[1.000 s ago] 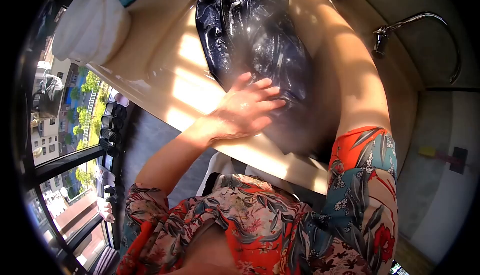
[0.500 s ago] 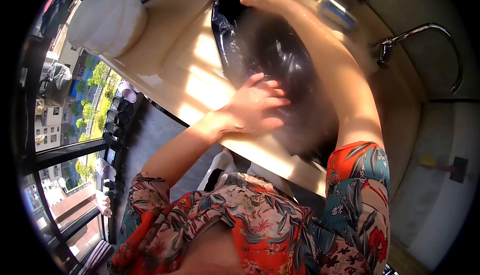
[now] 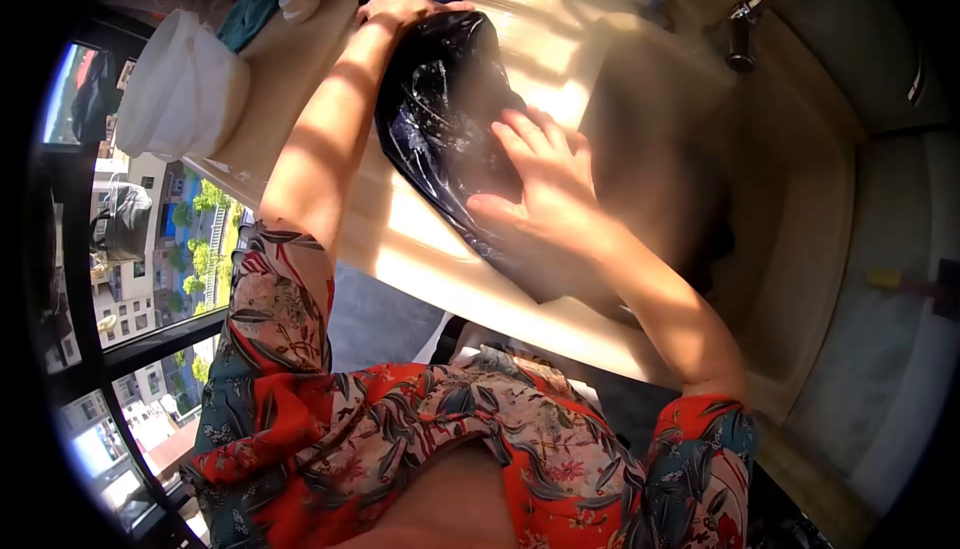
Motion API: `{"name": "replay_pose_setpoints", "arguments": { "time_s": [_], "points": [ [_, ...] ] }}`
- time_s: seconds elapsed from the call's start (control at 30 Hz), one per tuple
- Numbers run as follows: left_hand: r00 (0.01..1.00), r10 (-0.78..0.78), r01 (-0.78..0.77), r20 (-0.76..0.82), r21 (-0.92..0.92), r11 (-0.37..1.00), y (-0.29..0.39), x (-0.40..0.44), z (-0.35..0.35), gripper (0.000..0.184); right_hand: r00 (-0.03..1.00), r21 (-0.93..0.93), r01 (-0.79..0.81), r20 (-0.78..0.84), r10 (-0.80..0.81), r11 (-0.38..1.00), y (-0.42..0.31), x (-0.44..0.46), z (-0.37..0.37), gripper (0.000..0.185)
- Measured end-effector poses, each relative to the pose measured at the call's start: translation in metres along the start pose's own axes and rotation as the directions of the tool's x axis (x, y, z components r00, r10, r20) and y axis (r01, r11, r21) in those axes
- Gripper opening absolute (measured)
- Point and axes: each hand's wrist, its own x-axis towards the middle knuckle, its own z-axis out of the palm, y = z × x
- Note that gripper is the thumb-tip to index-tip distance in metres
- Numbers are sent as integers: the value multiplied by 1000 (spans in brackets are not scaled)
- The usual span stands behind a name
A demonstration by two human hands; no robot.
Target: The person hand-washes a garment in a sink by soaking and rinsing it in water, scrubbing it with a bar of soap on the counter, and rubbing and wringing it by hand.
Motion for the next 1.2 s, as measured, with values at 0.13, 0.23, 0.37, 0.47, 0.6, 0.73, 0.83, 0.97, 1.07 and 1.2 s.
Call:
{"name": "replay_pose_setpoints", "arguments": {
  "time_s": [0.13, 0.23, 0.37, 0.47, 0.6, 0.73, 0.83, 0.97, 1.07, 1.2],
  "points": [
    [984, 84, -97, -155, -79, 992, -37, 42, 28, 47, 981, 374, -155, -49, 187, 914, 14, -34, -12, 99],
    [933, 102, -170, -345, -172, 970, -63, 35, 14, 33, 974, 295, -223, 109, 200, 929, 11, -61, 6, 106],
    [598, 486, -596, -638, 53, 802, -10, -116, -44, 46, 986, 293, -163, 38, 159, 942, 13, -66, 10, 97],
    [635, 730, -728, -254, 119, 675, 22, -181, 25, 32, 994, 223, -96, -38, 107, 970, 14, -73, 16, 92],
    [843, 478, -507, -247, -66, 859, 35, -72, 40, 21, 991, 295, -107, -45, 126, 950, 22, -71, 16, 83],
    [956, 158, -137, -249, 98, 986, 41, 64, 45, 38, 983, 276, -145, -66, 169, 950, 27, -72, 19, 76],
    [978, 131, -181, -162, -350, 919, 43, -10, 26, 36, 984, 280, -142, -62, 166, 950, 29, -74, 19, 71],
    [547, 652, -809, -524, -130, 574, 44, -129, 48, 17, 980, 311, -185, -8, 197, 932, 34, -73, 27, 71],
    [648, 536, -598, -542, 74, 798, 55, -20, 62, 19, 975, 363, -219, 51, 215, 906, 39, -68, 25, 72],
    [878, 269, -309, -397, -40, 950, 63, 55, 65, 32, 962, 346, -273, 98, 256, 898, 33, -72, 19, 73]
  ]
}}
